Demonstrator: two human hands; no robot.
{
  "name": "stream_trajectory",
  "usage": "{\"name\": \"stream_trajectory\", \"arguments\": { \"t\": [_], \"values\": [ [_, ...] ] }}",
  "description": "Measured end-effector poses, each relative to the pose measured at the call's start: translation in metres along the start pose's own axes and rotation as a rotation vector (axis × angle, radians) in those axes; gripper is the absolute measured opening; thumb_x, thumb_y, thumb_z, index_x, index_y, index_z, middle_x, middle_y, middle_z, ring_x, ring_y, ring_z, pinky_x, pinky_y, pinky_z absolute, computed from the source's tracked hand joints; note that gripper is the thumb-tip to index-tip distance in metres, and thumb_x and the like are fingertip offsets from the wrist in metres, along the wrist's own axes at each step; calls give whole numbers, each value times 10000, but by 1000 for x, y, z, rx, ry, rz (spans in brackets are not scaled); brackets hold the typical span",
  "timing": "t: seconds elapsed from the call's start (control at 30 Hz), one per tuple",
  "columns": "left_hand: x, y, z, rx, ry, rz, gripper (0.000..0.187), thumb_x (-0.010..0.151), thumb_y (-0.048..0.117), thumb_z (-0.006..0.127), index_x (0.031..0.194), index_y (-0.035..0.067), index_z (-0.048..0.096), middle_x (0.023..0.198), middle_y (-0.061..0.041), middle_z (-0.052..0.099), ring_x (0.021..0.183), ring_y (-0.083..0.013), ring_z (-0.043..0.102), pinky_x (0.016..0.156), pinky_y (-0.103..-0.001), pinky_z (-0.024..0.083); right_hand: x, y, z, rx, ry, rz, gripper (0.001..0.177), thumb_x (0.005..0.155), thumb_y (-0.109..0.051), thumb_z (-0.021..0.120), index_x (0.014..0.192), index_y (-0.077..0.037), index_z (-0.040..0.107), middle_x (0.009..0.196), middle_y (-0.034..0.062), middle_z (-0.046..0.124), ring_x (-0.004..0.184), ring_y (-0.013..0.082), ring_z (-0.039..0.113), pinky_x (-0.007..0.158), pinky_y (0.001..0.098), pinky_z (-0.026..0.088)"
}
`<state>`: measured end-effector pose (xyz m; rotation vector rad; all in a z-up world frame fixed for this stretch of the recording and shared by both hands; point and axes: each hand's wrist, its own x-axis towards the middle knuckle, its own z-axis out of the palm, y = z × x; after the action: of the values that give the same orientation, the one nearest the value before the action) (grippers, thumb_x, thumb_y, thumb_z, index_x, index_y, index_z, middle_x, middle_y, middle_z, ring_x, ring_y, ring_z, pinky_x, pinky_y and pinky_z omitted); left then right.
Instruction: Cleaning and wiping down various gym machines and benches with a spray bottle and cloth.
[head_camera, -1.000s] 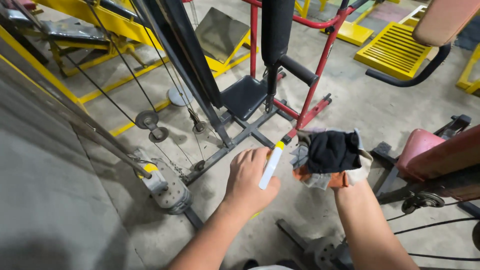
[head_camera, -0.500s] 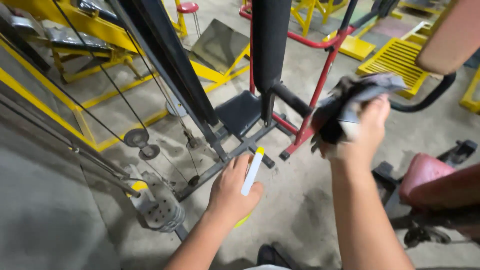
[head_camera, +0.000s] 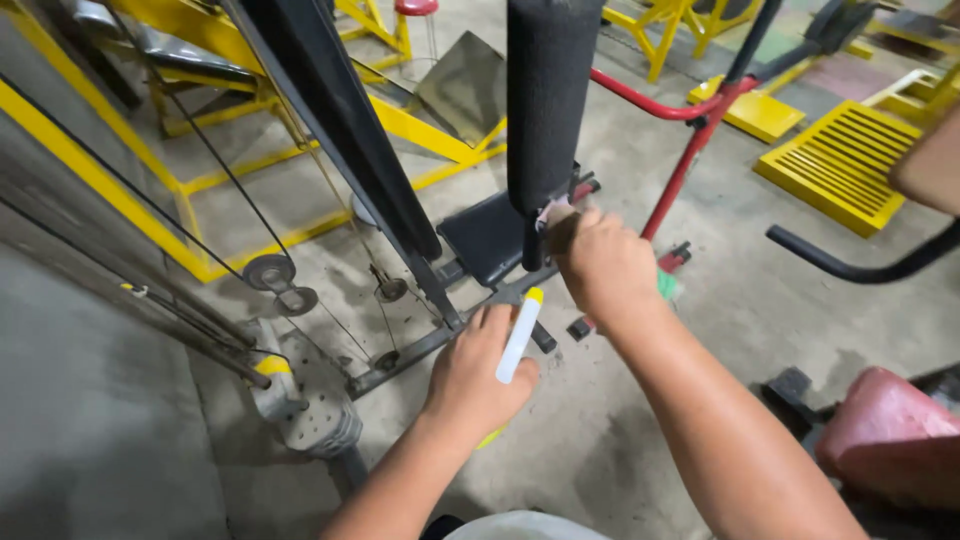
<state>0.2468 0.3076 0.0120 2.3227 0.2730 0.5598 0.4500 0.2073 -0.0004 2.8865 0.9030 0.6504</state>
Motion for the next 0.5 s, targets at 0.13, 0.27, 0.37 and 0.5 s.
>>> {"name": "stream_trajectory", "arguments": {
  "t": [0.13, 0.27, 0.37, 0.5],
  "values": [
    [10, -8, 7, 10, -2, 23, 410, 755, 147, 649, 1148, 73, 557, 1103, -198, 651, 1022, -436, 638, 823, -531, 538, 22, 16, -45, 377, -362, 190, 603, 826, -441, 812, 1202, -7, 627, 1054, 177, 718, 957, 362, 687, 809, 464, 549],
    [20, -10, 5, 11, -30, 15, 407, 757, 151, 656, 1146, 77, 564, 1091, -200, 642, 1027, -436, 628, 830, -539, 527, 33, 34, -29, 868, -599, 215, 465, 787, -334, 791, 1112, -10, 717, 957, 143, 787, 879, 272, 741, 810, 406, 578],
    [27, -13, 2, 4, -45, 29, 409, 759, 154, 654, 1150, 76, 563, 1086, -196, 638, 1023, -434, 627, 831, -537, 525, 34, 31, -28, 886, -580, 206, 458, 788, -328, 791, 1108, -14, 697, 948, 144, 782, 884, 278, 732, 809, 411, 574],
    [33, -17, -2, -48, -50, 84, 437, 750, 146, 649, 1168, 67, 554, 1083, -195, 633, 1021, -443, 619, 835, -533, 525, 22, 7, -49, 540, -507, 222, 508, 824, -380, 779, 1192, -59, 640, 1021, 189, 744, 973, 357, 718, 856, 442, 560]
  ]
}}
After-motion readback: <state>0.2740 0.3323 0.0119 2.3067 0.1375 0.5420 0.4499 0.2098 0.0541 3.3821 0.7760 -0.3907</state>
